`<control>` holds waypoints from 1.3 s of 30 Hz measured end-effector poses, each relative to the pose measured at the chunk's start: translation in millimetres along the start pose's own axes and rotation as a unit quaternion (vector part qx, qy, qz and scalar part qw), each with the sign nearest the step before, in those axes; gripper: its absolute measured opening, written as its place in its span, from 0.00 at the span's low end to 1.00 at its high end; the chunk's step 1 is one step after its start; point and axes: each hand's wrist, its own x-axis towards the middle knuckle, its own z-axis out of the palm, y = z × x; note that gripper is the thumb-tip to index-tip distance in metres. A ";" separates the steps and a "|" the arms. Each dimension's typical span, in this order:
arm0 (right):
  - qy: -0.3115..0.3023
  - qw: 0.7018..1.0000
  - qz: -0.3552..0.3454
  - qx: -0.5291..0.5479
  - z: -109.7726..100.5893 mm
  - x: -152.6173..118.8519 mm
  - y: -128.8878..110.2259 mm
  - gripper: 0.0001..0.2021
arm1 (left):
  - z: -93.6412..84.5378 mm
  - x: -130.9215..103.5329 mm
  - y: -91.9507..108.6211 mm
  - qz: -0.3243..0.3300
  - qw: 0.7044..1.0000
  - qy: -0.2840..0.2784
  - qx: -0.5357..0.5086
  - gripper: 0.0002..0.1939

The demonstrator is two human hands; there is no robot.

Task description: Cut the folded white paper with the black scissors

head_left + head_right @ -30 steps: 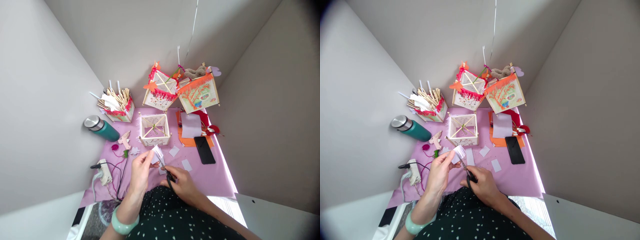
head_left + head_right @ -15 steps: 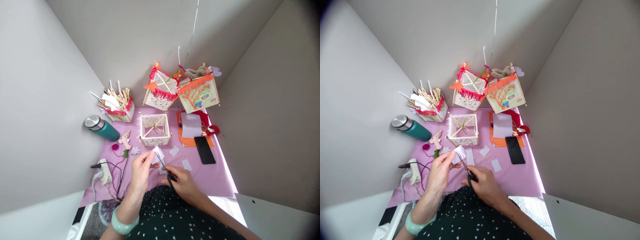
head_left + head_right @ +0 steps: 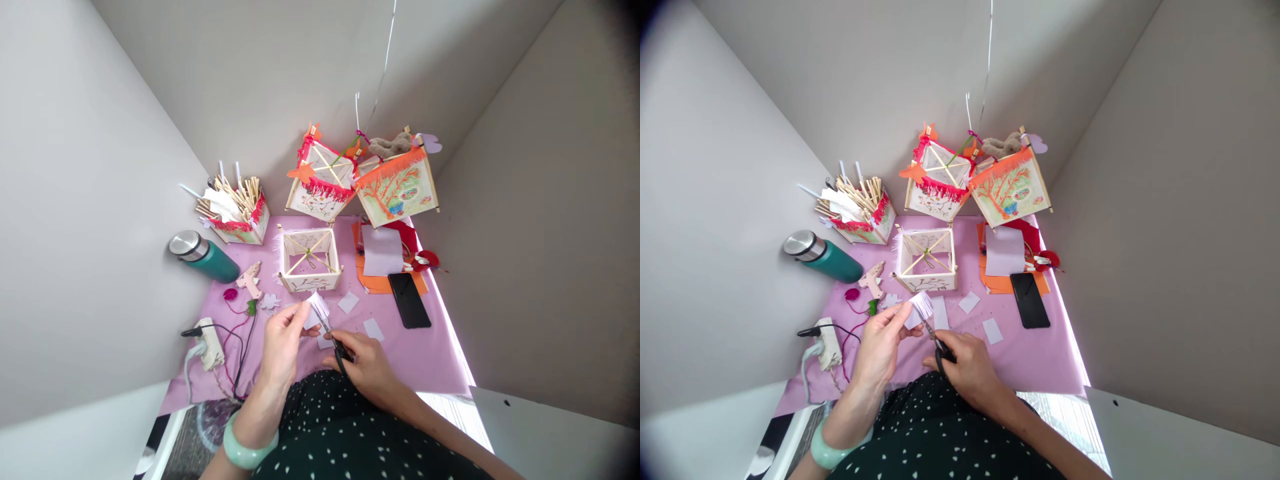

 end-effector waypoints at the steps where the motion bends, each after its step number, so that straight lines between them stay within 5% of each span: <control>1: 0.001 1.000 0.000 -0.003 0.2 0.3 0.5 0.14 | 0.1 0.2 -0.1 -0.001 1.000 0.001 -0.001 0.16; 17: -0.072 0.995 0.040 0.052 -4.0 -1.7 -5.5 0.17 | -4.9 6.5 6.0 0.035 0.998 0.039 -0.022 0.17; 39: -0.029 0.999 0.025 0.033 -1.9 1.2 -12.3 0.14 | -0.1 1.4 2.1 0.014 0.999 0.025 -0.026 0.18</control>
